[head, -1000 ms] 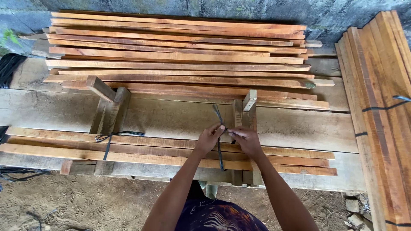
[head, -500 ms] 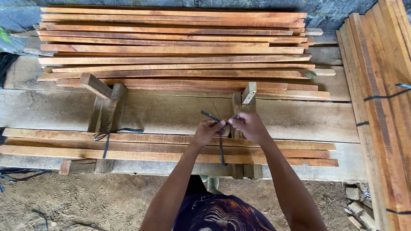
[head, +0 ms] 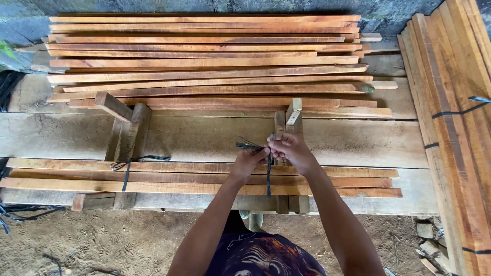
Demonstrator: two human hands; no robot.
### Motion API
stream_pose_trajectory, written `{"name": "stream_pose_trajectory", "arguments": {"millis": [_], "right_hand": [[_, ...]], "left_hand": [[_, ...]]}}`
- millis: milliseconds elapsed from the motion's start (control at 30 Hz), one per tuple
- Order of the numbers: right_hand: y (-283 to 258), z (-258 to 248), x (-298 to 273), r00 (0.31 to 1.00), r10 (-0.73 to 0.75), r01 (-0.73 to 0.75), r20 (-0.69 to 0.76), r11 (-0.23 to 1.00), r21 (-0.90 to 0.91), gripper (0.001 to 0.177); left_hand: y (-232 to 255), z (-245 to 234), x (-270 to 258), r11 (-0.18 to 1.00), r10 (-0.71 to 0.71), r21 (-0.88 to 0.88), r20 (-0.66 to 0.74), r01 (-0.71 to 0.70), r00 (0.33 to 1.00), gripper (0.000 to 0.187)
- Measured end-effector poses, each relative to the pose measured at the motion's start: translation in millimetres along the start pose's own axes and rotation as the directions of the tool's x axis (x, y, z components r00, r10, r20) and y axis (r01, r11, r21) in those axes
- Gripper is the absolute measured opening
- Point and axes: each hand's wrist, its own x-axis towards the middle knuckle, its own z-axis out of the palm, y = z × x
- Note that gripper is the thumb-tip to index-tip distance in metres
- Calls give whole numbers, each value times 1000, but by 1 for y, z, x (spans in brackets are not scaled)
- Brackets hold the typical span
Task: Bundling multiple thin wooden strips together using black plastic ties.
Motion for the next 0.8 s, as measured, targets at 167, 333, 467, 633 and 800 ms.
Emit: {"name": "stream_pose_trajectory", "arguments": {"millis": [167, 333, 467, 633, 800], "right_hand": [[-12, 6, -27, 997, -81, 80, -6, 988, -129, 34], [-16, 7, -23, 981, -190, 168, -36, 929, -331, 25], [-39, 12, -22, 985, -163, 158, 53, 741, -652, 26], [-50, 21, -26, 998, 16, 16, 53, 833, -553, 30], [5, -3, 8, 997, 25, -34, -67, 990, -136, 27]], "left_hand": [[5, -4, -8, 1000, -14, 10, -11, 14, 1000, 28], [7, -8, -9, 997, -23, 76, -36, 26, 999, 34], [16, -5, -18, 997, -24, 68, -19, 25, 1000, 36], [21, 5, -29, 999, -32, 13, -14, 32, 999, 34], [39, 19, -42, 1000, -7, 16, 1, 7, 1000, 31]]}}
